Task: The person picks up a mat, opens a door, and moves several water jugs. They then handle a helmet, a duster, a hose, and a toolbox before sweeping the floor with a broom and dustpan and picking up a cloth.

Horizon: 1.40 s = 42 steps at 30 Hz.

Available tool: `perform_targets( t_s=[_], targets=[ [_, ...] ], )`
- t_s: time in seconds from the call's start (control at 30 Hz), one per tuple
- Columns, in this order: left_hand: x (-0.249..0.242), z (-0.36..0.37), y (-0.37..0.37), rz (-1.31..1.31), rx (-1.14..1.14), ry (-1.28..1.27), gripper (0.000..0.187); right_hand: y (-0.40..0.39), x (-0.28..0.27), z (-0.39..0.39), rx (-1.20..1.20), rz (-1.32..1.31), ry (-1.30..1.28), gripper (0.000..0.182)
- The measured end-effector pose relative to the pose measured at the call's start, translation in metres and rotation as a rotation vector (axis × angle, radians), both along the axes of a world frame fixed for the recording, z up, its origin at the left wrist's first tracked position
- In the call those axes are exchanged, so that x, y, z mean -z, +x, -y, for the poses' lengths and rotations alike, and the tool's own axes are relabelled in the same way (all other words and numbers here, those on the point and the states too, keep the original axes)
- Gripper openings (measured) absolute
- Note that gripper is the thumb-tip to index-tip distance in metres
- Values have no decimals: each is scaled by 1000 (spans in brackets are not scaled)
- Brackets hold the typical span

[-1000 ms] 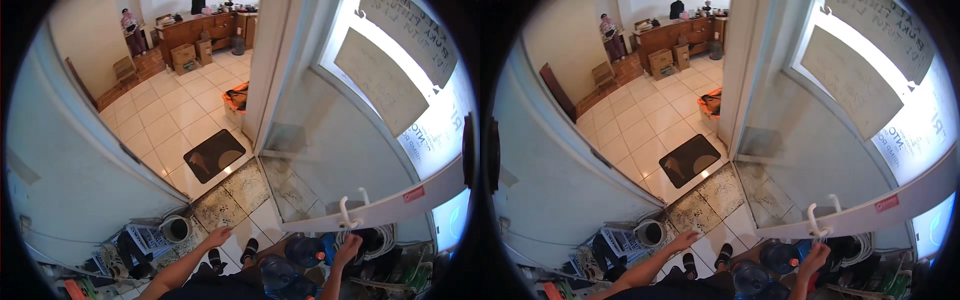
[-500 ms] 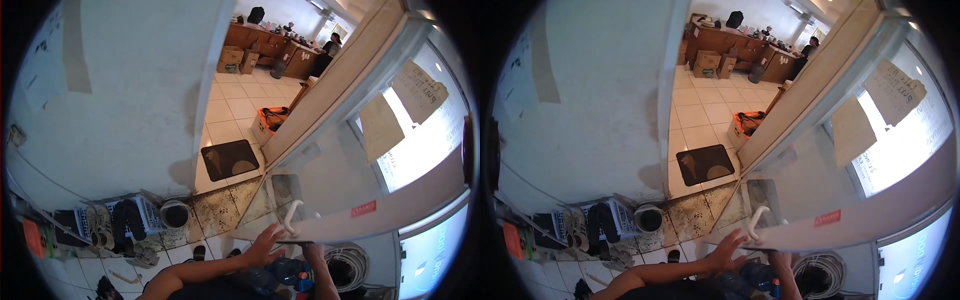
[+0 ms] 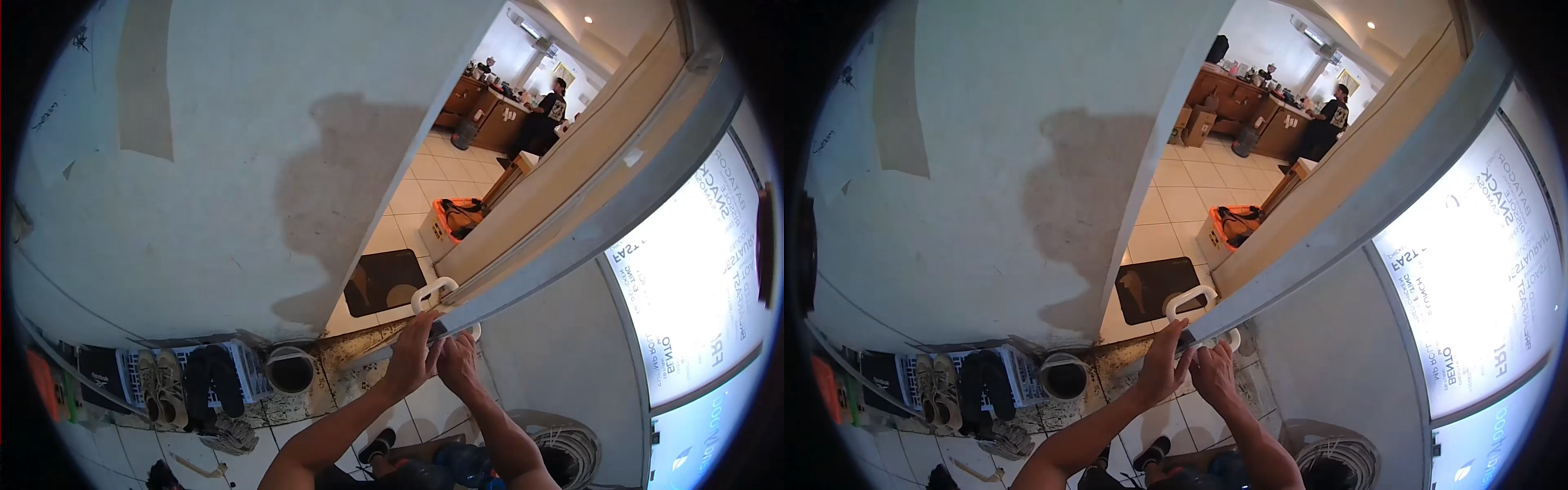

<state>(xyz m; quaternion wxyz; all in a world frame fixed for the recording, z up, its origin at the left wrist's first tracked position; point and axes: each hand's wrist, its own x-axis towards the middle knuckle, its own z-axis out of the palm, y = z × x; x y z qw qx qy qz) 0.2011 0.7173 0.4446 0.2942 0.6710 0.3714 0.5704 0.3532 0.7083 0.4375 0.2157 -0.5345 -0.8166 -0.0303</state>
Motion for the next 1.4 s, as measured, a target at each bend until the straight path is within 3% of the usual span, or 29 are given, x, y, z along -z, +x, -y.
perform_targets(
  t_s=[0.1,0.2,0.3,0.33,0.47,0.67,0.83,1.1,1.23,1.3,1.37,1.4],
  targets=[
    [9,-17,-6,-4,-10,-12,50,-9,5,-13,-5,-7,21,12],
    [14,-31,-17,-174,-56,47,59,-21,-2,-28,-36,-26,38,14],
    [-2,-40,-40,-308,-306,74,77,-26,-3,-38,-16,-30,-14,15],
    [7,-49,-43,-388,-419,113,104,-27,0,-38,2,-23,-48,20],
    [2,-71,-64,-453,-552,26,136,-37,5,-56,2,-26,18,16],
    [12,-102,-72,-379,-620,-93,128,-64,15,-95,62,-56,64,16],
    [41,-143,-51,-413,-959,43,121,-92,14,-143,125,-124,34,19],
    [37,-183,-38,-390,-1352,195,126,-104,20,-184,118,-111,40,11],
    [44,-187,-37,-406,-1372,177,125,-102,3,-183,57,-35,-26,12],
    [44,-188,-39,-416,-1349,190,124,-103,-11,-181,116,-7,-305,12],
    [41,-186,-36,-438,-1334,165,123,-103,7,-170,194,226,47,25],
    [38,-180,-35,-469,-1324,152,117,-97,5,-143,165,159,113,26]
  ],
)
